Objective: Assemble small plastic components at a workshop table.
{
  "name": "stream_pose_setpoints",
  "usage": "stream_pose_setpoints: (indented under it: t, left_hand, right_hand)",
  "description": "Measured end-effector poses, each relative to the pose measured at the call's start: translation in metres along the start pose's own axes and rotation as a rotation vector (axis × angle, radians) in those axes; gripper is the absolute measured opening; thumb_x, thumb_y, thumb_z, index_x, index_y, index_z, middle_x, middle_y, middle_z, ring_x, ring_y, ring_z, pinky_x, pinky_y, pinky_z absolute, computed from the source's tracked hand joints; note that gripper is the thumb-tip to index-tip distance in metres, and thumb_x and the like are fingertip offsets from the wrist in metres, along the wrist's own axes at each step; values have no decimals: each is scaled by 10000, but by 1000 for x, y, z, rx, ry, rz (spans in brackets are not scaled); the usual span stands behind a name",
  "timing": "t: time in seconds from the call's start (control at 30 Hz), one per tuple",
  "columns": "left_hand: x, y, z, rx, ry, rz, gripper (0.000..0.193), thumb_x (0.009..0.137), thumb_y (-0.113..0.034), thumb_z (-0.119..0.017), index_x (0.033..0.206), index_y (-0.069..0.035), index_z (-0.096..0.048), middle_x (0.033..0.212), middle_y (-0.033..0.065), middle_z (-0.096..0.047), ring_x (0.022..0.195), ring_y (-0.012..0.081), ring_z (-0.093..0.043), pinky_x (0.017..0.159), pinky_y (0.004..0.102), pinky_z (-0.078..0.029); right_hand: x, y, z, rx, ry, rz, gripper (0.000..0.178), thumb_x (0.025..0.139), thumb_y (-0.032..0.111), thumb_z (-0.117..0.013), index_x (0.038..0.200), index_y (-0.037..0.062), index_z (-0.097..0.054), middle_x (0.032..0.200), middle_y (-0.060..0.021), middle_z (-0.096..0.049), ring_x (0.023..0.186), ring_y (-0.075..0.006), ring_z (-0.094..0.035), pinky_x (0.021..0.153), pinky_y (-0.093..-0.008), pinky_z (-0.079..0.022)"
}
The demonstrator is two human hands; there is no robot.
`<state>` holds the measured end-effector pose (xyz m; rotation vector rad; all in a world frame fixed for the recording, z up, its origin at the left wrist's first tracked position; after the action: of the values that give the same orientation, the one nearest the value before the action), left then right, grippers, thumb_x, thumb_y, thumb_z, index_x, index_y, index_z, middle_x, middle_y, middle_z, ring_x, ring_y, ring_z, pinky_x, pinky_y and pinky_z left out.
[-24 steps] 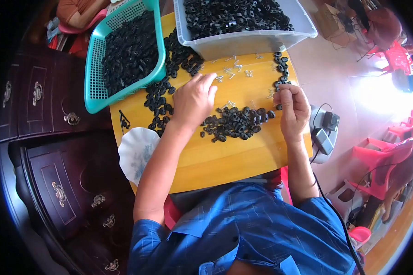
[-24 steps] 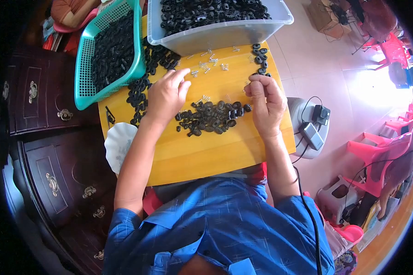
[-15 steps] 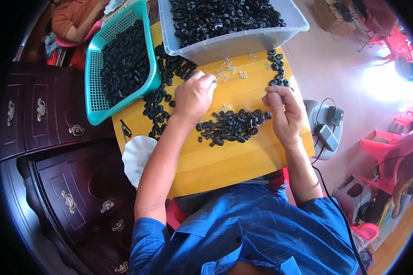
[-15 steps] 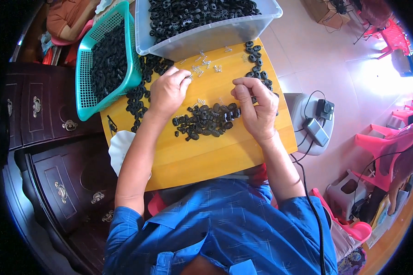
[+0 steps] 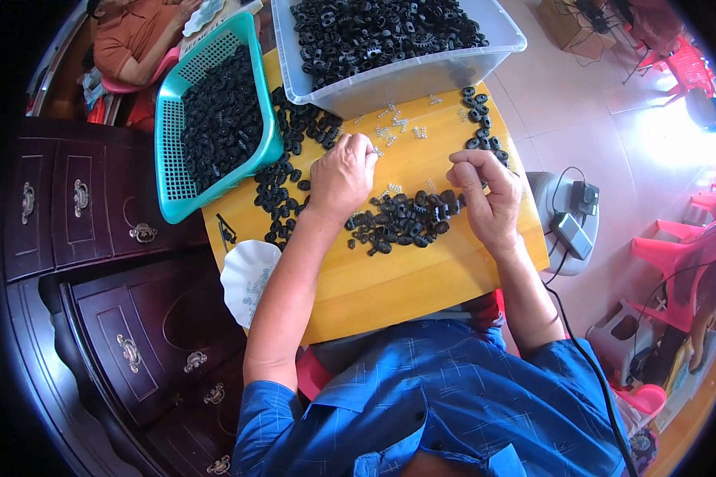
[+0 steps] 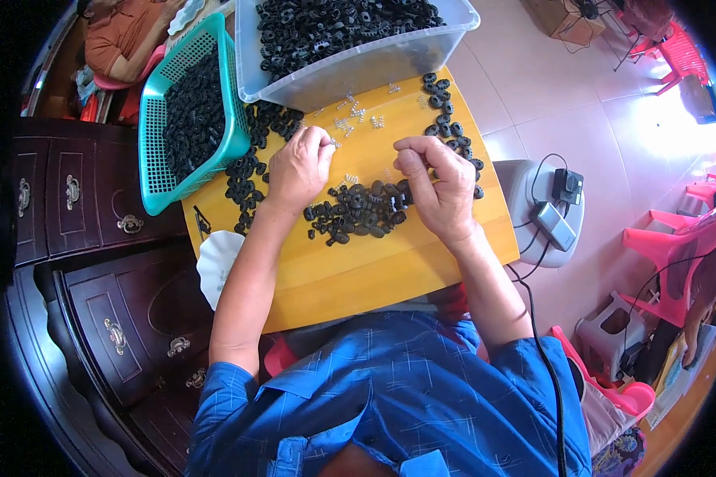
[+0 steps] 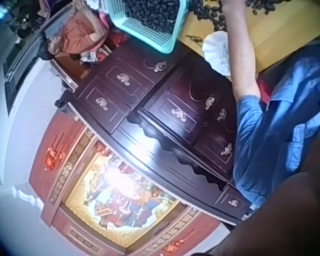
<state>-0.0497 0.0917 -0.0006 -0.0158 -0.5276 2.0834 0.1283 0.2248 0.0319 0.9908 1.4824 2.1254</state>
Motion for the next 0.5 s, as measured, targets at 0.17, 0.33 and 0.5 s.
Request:
stream_pose_setpoints:
  t: [0.17,0.33,0.5]
  left_hand:
    - [3,-3,4,-8,14,30,164,914,-170,-653,1010,-64,-572,936,136,-653,845,368,-677,713,489,-553]
    - [4,-7,9,-11,-25,-17,186,895,-176,-678,1061,-107,-631,914,93,-657,806,320,-677,704,436,-546]
    - [5,-12,4,-47,-14,-62,176,866,-200,-712,1000,-106,-647,920,87,-655,811,316,-675,710,428,-549]
  right_hand:
    - [0,0,-1,-31,17,7,100,974,67,-631,1003,-16,-678,782,-78,-691,723,-148,-700,654,-259,-532]
    - [1,1,-2,-44,16,32,98,972,64,-630,1003,-14,-679,775,-81,-688,712,-147,-692,645,-258,-527]
    - [0,-2,-3,-40,28,29,100,971,63,-629,1009,-15,-678,776,-82,-690,709,-148,-688,645,-258,-525]
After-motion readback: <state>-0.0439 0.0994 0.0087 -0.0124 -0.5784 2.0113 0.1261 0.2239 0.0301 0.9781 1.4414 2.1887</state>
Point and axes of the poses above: each hand's wrist, its own x-axis towards the middle knuckle, its own z-axis out of the back of the hand, y = z × x, the point moved 8 cm from there along x, towards the middle knuckle
